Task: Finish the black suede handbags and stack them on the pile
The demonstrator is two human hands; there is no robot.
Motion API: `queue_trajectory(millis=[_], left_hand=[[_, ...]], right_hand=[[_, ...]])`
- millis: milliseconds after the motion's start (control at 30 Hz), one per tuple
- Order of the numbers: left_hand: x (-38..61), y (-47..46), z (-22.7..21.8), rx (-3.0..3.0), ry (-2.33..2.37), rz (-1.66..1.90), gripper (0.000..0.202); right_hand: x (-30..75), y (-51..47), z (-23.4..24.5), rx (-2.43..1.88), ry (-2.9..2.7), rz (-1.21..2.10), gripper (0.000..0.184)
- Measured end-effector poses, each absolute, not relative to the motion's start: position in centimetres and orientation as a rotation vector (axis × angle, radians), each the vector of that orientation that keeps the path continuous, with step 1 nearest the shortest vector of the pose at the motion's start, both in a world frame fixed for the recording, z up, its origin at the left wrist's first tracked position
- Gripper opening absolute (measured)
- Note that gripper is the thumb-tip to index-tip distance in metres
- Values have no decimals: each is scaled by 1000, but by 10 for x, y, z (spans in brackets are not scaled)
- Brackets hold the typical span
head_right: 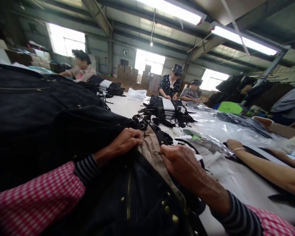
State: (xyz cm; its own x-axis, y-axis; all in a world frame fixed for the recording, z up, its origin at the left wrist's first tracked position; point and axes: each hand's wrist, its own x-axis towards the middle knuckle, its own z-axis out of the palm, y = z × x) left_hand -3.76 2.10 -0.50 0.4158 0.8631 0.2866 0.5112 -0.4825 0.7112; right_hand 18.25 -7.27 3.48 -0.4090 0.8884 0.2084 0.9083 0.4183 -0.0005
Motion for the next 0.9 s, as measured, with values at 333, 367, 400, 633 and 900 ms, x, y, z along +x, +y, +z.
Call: queue_trajectory(millis=[333, 367, 400, 633, 900], left_hand=[[-32, 20, -5, 2251, 1251, 837, 18], [-32, 20, -5, 2254, 1257, 837, 19], [-32, 19, -5, 2255, 1262, 838, 19], [-33, 18, -4, 2253, 1282, 828, 19], [-33, 18, -4, 2297, 1198, 823, 19]], right_hand=[[175, -73, 33, -1631, -2504, -168, 28], [175, -73, 32, -1623, -2501, -168, 29], [176, -72, 31, -1614, -2501, -168, 29], [174, -69, 26, -1583, -2506, -187, 25], [162, -67, 27, -1635, -2559, -244, 20]])
